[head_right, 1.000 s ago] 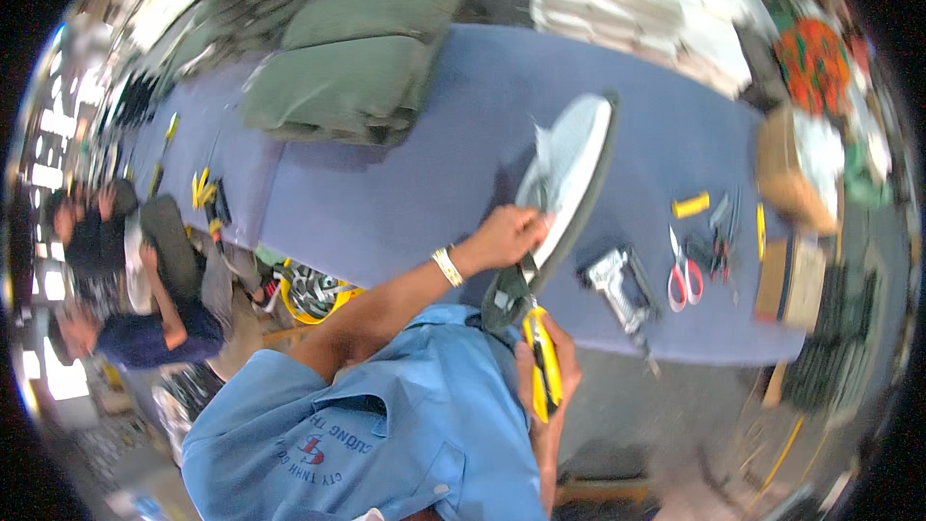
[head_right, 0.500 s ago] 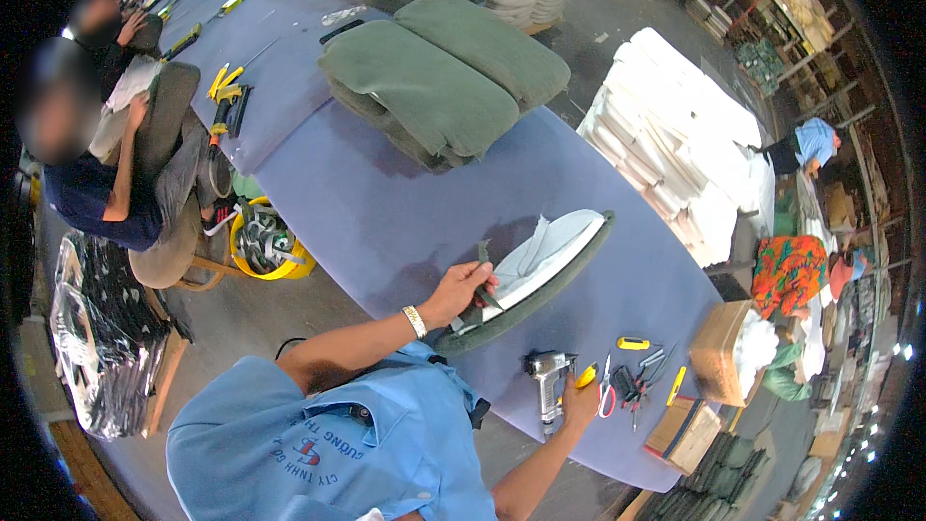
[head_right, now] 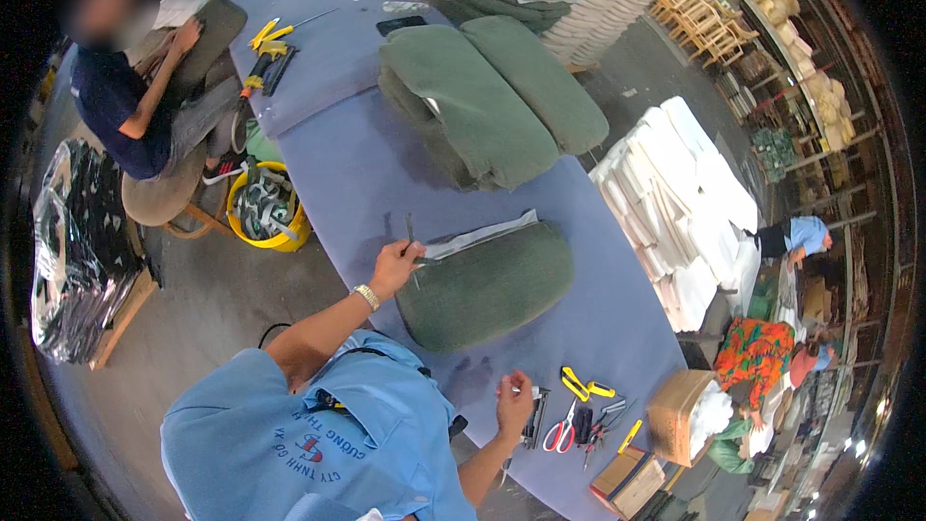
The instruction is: The person assembles green fabric cushions by stapling the fabric to a foam insert, trimming excess material with a utility knife, and folding the edges. They repeat this process on multiple cushions and stack the finished items on the table.
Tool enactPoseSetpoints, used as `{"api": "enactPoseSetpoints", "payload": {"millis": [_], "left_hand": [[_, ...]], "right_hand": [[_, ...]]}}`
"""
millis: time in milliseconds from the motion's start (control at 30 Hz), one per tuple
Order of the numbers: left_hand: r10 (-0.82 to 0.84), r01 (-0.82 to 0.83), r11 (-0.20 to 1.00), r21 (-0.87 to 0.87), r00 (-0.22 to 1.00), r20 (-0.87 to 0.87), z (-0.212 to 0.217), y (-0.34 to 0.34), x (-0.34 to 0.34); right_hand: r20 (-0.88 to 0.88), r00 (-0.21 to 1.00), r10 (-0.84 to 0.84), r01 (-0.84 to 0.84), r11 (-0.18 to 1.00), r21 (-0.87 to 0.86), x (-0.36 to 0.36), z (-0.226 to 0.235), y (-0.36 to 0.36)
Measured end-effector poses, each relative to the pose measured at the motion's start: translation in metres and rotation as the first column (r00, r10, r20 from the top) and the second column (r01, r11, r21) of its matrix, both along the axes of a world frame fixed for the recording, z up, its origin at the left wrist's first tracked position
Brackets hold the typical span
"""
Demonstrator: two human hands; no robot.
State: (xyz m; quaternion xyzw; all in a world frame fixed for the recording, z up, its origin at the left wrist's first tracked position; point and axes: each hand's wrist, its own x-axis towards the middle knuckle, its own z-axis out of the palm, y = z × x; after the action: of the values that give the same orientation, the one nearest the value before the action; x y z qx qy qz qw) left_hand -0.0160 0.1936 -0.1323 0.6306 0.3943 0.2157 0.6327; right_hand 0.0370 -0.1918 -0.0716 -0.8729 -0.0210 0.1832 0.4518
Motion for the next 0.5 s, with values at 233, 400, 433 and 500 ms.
{"api": "enactPoseSetpoints", "payload": {"millis": [233, 400, 433, 500], "left_hand": [[-0.108, 0.124, 0.992, 0.038, 0.951, -0.29, 0.0, -0.013, -0.05], [-0.193, 0.25, 0.957, 0.148, 0.928, -0.32, -0.008, -0.003, -0.035], [-0.194, 0.259, 0.95, 0.173, 0.928, -0.319, -0.006, -0.006, -0.03], [-0.195, 0.276, 0.933, 0.23, 0.927, -0.319, 0.006, -0.005, -0.023]], "right_hand": [[-0.089, 0.988, 0.129, -0.129, 0.992, 0.006, -0.01, -0.012, 0.016], [-0.075, 0.969, 0.237, -0.241, 0.969, -0.047, -0.003, 0.008, 0.04], [-0.069, 0.962, 0.264, -0.269, 0.961, -0.061, -0.002, 0.007, 0.041], [-0.081, 0.953, 0.293, -0.298, 0.954, -0.047, -0.004, 0.008, 0.051]]}}
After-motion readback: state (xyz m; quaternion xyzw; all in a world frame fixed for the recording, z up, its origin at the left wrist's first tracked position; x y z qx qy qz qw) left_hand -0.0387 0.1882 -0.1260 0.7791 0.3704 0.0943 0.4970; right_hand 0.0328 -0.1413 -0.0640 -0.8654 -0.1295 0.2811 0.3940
